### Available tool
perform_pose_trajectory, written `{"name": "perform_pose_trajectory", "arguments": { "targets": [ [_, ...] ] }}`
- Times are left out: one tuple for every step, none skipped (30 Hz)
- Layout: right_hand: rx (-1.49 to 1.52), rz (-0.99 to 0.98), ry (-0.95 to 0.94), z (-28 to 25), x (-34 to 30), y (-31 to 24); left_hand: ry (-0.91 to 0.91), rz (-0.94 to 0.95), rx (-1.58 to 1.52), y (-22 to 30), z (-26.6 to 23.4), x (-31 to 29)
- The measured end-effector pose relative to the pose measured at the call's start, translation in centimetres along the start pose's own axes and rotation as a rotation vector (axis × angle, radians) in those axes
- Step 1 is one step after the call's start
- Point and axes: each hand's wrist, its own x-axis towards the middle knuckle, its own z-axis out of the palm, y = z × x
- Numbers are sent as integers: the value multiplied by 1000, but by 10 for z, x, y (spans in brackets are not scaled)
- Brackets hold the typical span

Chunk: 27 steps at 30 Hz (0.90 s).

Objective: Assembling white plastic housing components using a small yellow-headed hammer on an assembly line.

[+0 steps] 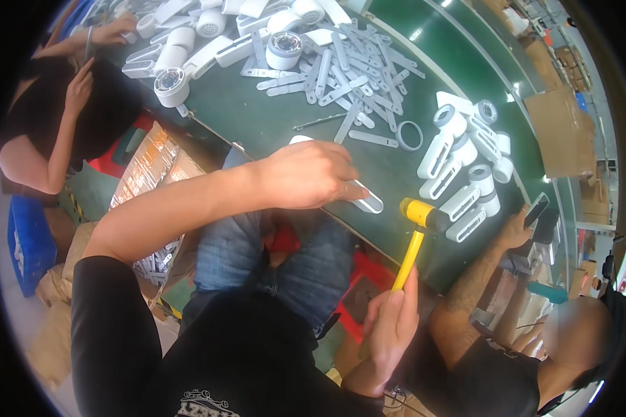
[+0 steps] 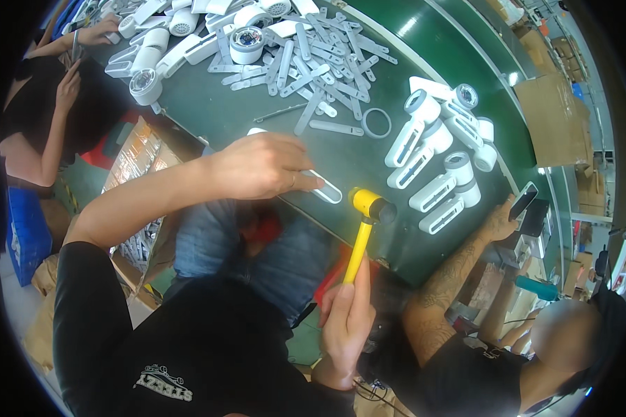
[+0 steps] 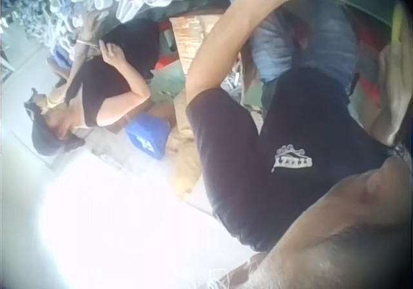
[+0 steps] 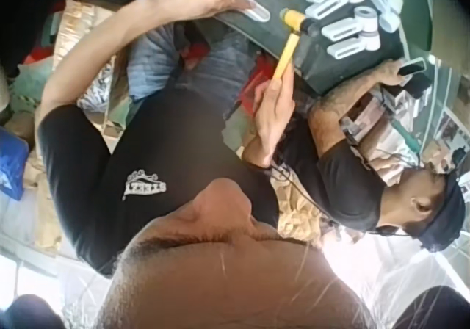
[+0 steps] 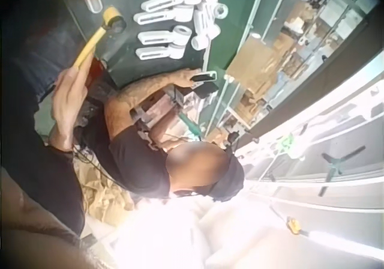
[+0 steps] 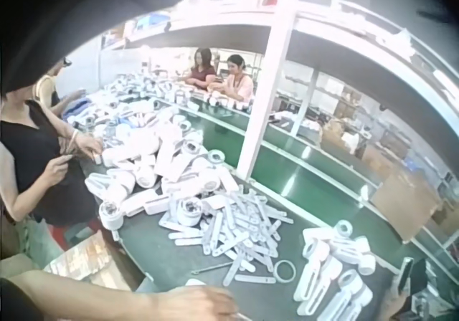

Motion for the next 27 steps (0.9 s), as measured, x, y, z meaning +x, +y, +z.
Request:
{"name": "perform_pose_trajectory", "arguments": {
  "targets": [
    [38,-12,10,2,-2,2,3,5,-4,0,-1,0],
    [10,55,31,8,5,8,6,15,-11,0,0,3],
    [-68,38,-18,9,13,27,11,19,-14,2,1,5],
    [-164,-24,-31,12,22,29,4,15,-3,1,0,2],
    [-89,1,-17,7,14,22,-4,10,9,0,-1,0],
    [-13,27,-4,2,4,12,-1,5,12,-1,-1,-1],
    [62,-42,48,0,-2,15,11,13,-3,-1,1,1],
    [-19,-49,45,4,-1,17,22,21,-17,-1,2,1],
    [-99,-56,42,8,4,18,24,23,-19,-1,2,1],
    [-333,54,-117,9,17,7,12,9,-24,-2,1,0],
    [-341,29,-91,10,17,6,0,-6,-29,-4,0,1],
    [-234,12,-45,6,8,7,3,-4,-25,-6,0,1],
    [-129,-2,-2,3,-4,7,0,6,-24,-4,2,1],
    [-39,-44,19,2,-8,7,-2,15,-22,-3,2,0],
    [-191,-5,-20,5,2,9,-1,13,-20,-2,2,0],
    [-340,32,-54,11,16,7,13,11,-23,-3,0,1],
    [-387,-21,-60,8,21,15,26,10,-25,-5,-2,2],
    [-266,-15,-30,3,9,11,28,14,-20,-5,-2,4],
    [-145,-11,-5,-1,-5,8,29,32,-19,-3,-1,3],
    [-114,-126,44,2,-4,19,30,50,-18,-1,-1,3],
    [-225,-72,3,6,6,24,-12,17,-67,0,-1,3],
    [-243,-47,-41,8,17,25,-7,23,-55,0,-1,3],
    [-262,-23,-83,9,25,24,0,-17,-26,3,0,3],
    [-109,50,-87,5,14,16,8,-57,2,3,1,4],
    [-20,12,-39,2,11,26,-34,19,70,3,5,6],
    [71,-24,11,-1,9,37,-26,107,103,7,14,13],
    [64,-60,59,-5,7,44,-19,195,136,15,25,21]
  ]
}}
